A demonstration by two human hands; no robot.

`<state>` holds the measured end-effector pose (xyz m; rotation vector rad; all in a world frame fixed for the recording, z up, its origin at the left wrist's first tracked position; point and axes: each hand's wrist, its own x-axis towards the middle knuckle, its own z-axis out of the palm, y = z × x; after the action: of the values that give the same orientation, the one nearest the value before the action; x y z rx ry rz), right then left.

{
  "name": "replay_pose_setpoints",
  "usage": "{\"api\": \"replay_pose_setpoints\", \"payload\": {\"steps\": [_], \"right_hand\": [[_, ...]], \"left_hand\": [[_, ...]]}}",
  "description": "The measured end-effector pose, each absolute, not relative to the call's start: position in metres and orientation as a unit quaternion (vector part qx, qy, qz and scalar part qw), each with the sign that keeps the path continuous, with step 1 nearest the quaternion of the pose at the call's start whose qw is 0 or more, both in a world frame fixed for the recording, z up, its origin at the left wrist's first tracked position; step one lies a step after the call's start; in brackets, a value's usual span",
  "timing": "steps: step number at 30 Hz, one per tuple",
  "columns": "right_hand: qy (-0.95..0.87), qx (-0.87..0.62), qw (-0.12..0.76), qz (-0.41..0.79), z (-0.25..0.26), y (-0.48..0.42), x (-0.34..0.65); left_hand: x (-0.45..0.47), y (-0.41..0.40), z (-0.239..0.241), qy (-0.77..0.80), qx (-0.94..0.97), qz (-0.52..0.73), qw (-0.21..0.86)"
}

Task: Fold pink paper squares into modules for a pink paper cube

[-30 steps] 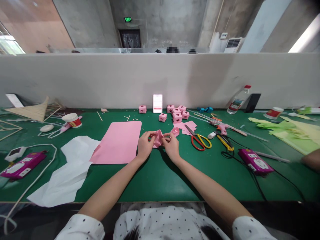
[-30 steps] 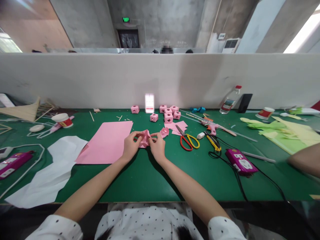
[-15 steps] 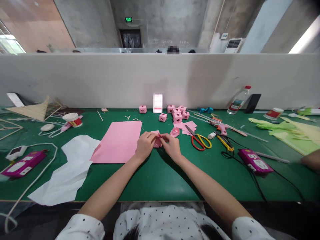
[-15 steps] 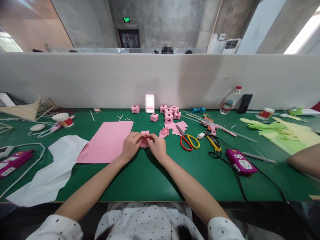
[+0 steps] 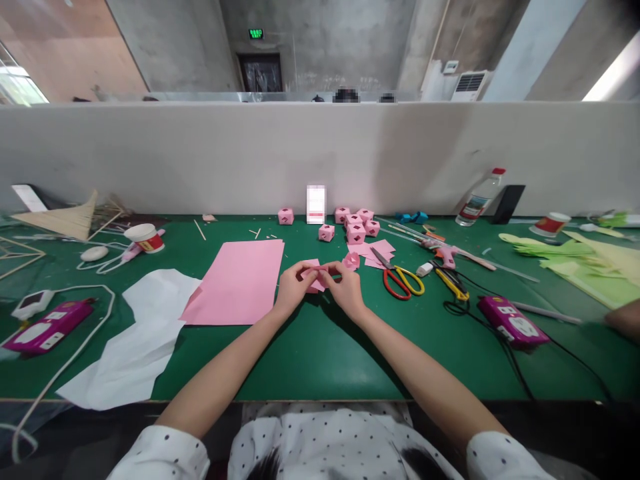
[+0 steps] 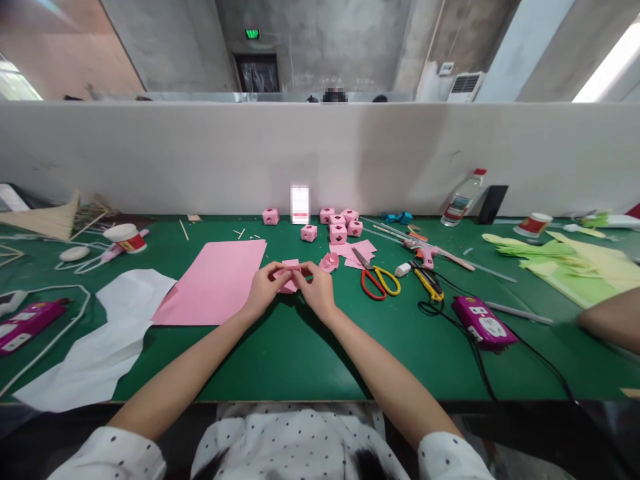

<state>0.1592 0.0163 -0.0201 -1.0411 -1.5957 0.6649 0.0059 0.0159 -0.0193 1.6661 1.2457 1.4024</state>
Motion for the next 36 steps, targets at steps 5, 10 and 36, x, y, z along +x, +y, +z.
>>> {"api": "replay_pose_setpoints", "payload": {"steps": [5, 10, 36], "right_hand": [[-0.689, -0.431, 0.528, 0.247, -0.022, 0.016, 0.162], [-0.731, -0.395, 0.508, 0.227, -0.019, 0.014, 0.164], [-0.701, -0.441, 0.462, 0.316, -0.021, 0.03, 0.173]], "left_hand": [[0.007, 0.016, -0.02, 0.457, 0.598, 0.543, 0.374], [0.003, 0.021, -0.021, 0.465, 0.589, 0.562, 0.348], [0.007, 0.013, -0.018, 0.459, 0.652, 0.496, 0.343]]}}
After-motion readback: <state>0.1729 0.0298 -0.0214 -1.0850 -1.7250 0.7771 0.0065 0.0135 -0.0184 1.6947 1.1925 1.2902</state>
